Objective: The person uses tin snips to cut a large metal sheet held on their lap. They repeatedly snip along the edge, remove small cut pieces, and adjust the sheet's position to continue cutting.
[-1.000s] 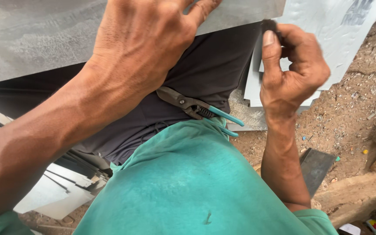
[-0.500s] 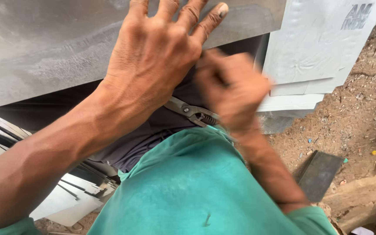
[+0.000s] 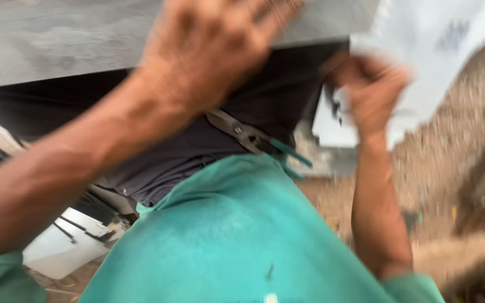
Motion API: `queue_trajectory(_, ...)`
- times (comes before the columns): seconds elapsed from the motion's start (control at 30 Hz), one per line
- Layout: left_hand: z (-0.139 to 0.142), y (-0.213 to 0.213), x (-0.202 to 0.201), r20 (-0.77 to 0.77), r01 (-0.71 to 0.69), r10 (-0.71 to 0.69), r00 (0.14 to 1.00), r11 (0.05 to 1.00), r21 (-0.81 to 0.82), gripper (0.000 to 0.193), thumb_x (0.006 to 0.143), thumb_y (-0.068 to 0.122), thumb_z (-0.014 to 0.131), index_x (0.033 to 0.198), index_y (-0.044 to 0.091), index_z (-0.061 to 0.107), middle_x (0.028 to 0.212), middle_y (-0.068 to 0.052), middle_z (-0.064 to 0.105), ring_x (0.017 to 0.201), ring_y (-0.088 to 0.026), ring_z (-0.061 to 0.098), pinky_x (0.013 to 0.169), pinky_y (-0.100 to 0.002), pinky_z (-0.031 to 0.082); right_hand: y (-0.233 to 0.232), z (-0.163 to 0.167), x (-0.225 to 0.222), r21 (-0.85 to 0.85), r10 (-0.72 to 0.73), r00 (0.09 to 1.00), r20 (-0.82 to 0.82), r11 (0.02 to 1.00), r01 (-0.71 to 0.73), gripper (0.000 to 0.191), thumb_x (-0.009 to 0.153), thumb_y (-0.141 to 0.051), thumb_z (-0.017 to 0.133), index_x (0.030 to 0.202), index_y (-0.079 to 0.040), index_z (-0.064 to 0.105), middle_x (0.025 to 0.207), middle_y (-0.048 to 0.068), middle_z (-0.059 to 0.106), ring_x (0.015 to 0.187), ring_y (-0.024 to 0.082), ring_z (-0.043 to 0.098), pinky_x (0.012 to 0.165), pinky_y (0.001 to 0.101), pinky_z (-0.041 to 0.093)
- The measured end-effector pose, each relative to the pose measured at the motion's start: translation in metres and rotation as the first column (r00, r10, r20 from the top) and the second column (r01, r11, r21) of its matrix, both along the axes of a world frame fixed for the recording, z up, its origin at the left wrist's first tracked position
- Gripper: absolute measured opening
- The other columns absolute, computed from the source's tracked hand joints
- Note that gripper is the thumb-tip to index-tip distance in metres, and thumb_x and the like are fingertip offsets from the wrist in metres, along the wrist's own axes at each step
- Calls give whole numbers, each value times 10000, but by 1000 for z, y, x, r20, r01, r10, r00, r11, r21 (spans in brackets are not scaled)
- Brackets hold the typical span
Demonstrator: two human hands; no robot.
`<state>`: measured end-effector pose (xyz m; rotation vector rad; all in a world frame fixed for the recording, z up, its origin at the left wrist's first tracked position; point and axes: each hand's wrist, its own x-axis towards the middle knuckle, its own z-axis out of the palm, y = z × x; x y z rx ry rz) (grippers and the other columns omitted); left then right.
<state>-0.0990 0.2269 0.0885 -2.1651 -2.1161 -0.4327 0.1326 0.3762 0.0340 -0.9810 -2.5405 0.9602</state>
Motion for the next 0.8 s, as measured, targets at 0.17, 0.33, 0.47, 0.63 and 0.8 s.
queue_trajectory(0.17, -4, -41, 49, 934, -164, 8, 356, 985, 54, 372, 917, 347, 831, 1177, 110, 710, 1089, -32, 719, 972, -185, 686, 879, -343, 584, -35, -13, 70, -214, 174, 900, 399, 972, -93, 363, 962, -142, 778, 1297, -35, 689, 1154, 135, 749, 943, 197, 739, 726, 326, 584)
queue_trajectory(0.33, -66, -27, 67, 888, -510, -133, -441, 851, -126, 573, 892, 613, 756, 1063, 66, 741, 921, 21, 746, 858, -59, 689, 804, -244, 586, -92, -2, 79, -432, 591, 413, 693, 799, -417, 471, 917, -219, 646, 1314, 25, 577, 998, 272, 680, 838, 364, 650, 753, 423, 549)
queue_trajectory(0.47, -69, -62, 53, 870, -417, 197, -452, 816, -401, 419, 923, 420, 805, 890, 3, 825, 801, -89, 740, 715, -155, 683, 668, -293, 563, -109, -23, 77, -380, 209, 455, 866, 865, 327, 494, 1065, -424, 552, 1066, 53, 679, 781, 222, 662, 677, 287, 594, 674, 396, 434)
queue_trajectory(0.63, -47, -225, -9, 831, -521, -135, -539, 829, -203, 143, 890, 142, 849, 865, 46, 745, 806, -55, 720, 689, -168, 686, 618, -286, 548, -85, -29, 93, -323, 602, 642, 475, 798, -509, 258, 743, -147, 614, 961, -11, 625, 646, 143, 556, 524, 267, 492, 512, 400, 408)
queue_trajectory(0.8, -52, -309, -2, 883, -735, -66, -466, 584, -344, 205, 866, 95, 843, 1020, 35, 721, 953, -36, 746, 832, -151, 718, 746, -289, 604, -100, -4, 47, -519, 723, 553, 414, 686, -509, 101, 872, -155, 615, 919, -71, 645, 652, 80, 585, 514, 205, 550, 522, 392, 445)
